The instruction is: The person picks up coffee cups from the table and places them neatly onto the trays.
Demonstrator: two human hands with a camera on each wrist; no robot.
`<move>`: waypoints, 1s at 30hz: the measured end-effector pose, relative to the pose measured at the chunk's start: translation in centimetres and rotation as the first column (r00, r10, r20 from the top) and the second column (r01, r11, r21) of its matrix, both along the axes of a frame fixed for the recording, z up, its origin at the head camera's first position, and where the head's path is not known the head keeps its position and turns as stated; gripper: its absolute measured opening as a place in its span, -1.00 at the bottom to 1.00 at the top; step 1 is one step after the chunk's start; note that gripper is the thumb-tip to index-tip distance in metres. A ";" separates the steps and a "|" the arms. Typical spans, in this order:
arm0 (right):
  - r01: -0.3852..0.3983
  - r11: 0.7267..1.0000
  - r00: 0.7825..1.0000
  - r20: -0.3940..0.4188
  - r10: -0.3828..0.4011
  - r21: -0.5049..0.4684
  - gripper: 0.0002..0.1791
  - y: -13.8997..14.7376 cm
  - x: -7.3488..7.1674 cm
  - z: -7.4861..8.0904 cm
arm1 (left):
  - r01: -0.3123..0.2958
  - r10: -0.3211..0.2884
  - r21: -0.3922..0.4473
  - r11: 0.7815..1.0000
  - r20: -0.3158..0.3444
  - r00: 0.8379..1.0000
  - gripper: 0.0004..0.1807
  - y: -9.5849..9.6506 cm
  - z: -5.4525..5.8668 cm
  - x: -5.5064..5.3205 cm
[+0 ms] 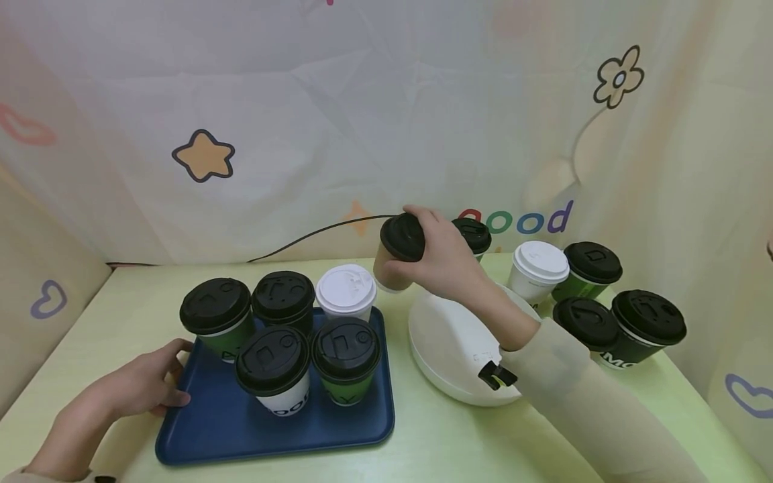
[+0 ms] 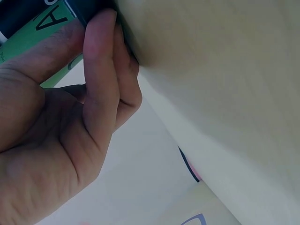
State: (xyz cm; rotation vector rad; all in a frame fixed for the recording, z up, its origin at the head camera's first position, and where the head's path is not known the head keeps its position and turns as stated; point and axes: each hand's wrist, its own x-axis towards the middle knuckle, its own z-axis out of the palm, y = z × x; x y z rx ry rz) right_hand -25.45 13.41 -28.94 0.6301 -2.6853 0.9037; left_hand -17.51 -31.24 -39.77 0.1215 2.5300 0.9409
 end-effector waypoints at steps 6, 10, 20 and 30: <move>-0.011 1.000 0.999 -0.039 0.010 -0.026 -0.02 0.2 1.5 1.5 | -0.006 0.006 0.007 1.000 0.007 1.000 -0.14 -0.2 -0.2 0.0; -0.035 0.998 0.999 -0.039 0.033 -0.049 -0.02 0.2 2.2 2.0 | -0.017 0.016 0.001 1.000 0.019 1.000 -0.13 -0.2 -0.1 -0.2; -0.147 0.984 0.987 -0.087 0.138 -0.102 -0.04 -1.9 3.5 2.8 | -0.018 0.017 0.009 1.000 0.049 0.999 -0.11 -0.2 0.0 -0.3; -0.328 0.936 0.936 -0.176 0.304 -0.128 -0.06 -4.3 5.4 2.9 | -0.020 0.019 0.022 1.000 0.050 0.999 -0.11 -0.1 0.1 -0.1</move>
